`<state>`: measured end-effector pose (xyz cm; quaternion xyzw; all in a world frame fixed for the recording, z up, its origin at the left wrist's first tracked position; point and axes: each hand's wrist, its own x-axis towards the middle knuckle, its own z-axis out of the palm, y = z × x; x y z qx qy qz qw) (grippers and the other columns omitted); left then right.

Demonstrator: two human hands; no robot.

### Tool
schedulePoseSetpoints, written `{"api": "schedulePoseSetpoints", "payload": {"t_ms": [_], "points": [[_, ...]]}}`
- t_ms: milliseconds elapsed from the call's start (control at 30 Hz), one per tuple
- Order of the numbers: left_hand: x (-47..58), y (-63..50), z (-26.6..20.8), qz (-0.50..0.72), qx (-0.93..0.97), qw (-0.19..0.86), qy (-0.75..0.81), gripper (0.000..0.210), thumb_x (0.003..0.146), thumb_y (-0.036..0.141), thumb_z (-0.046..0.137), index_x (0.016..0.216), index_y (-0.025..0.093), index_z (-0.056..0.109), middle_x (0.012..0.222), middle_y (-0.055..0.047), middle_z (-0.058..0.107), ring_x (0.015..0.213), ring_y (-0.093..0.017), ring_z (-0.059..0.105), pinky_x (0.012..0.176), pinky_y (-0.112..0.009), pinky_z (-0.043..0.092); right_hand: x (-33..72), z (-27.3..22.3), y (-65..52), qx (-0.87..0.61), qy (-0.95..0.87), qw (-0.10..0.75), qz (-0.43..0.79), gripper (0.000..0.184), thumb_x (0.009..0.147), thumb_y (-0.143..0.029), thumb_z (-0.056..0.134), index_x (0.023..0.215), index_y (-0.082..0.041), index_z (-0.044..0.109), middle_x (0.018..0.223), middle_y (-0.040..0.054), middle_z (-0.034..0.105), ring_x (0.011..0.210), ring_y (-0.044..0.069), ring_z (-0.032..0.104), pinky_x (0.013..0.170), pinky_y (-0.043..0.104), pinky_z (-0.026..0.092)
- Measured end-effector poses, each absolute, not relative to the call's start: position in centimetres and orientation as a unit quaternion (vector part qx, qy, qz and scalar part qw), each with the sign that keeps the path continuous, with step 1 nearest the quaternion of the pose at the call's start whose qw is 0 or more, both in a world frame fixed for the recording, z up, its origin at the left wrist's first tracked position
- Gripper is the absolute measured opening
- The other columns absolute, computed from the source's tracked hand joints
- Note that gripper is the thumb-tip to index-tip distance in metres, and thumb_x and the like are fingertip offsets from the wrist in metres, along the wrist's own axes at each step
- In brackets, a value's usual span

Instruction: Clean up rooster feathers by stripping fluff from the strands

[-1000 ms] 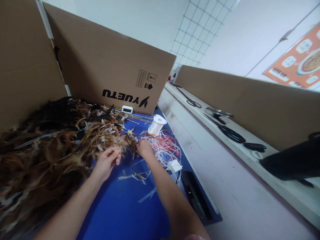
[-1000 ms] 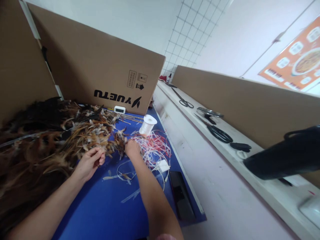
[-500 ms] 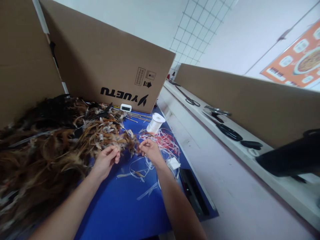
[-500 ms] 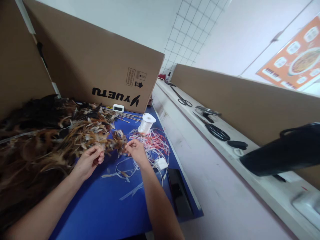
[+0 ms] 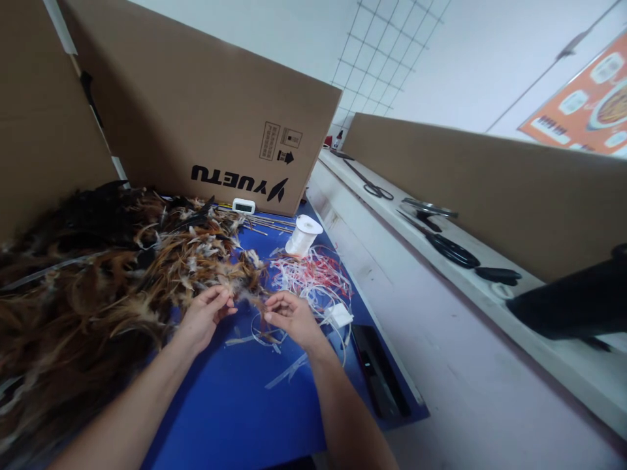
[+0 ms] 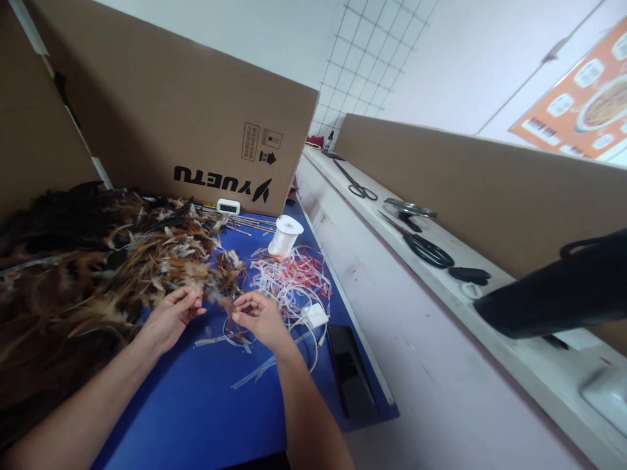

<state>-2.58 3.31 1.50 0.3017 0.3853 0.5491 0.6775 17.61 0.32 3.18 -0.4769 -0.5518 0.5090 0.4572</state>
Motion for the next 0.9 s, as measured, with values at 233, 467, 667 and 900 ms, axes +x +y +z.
{"api": "schedulePoseSetpoints", "payload": {"t_ms": [233,467,667,900], "points": [[-2.33,3.17,1.55,0.542,0.302,0.680,0.391,0.030,0.053,0.033,0.086,0.066,0.013,0.066,0.059,0.002,0.059,0.057,-0.009,0.056,0.061,-0.024,0.057,17.81,3.26,-0.10,-0.476,-0.562,0.436,0.517,0.020,0.067,-0.026,0.073,0.083,-0.019,0.064,0.076,-0.0007,0.066,0.066,0.011,0.061,0.065,0.026,0.048],[-2.23,3.22,1.23,0.538,0.290,0.687,0.392,0.027,0.056,0.031,0.085,0.066,0.014,0.067,0.059,0.002,0.058,0.057,-0.008,0.056,0.063,-0.022,0.057,17.96,3.62,-0.30,-0.482,-0.596,0.387,0.513,0.015,0.068,-0.023,0.070,0.082,-0.018,0.066,0.073,-0.0011,0.063,0.066,0.010,0.058,0.063,0.024,0.046],[-2.11,3.14,1.46,0.539,0.285,0.684,0.400,0.027,0.055,0.031,0.086,0.065,0.014,0.068,0.058,0.002,0.058,0.056,-0.008,0.055,0.058,-0.019,0.055,17.98,3.55,-0.42,-0.486,-0.597,0.368,0.521,0.013,0.069,-0.021,0.066,0.082,-0.018,0.065,0.065,-0.0030,0.062,0.058,0.009,0.054,0.058,0.022,0.045],[-1.97,3.09,1.63,0.541,0.305,0.672,0.404,0.028,0.054,0.033,0.086,0.065,0.013,0.068,0.058,0.001,0.059,0.056,-0.008,0.055,0.057,-0.019,0.054,17.65,3.28,-0.65,-0.490,-0.592,0.333,0.546,0.015,0.071,-0.019,0.062,0.084,-0.018,0.068,0.061,-0.0034,0.062,0.052,0.008,0.052,0.054,0.021,0.041]]}}
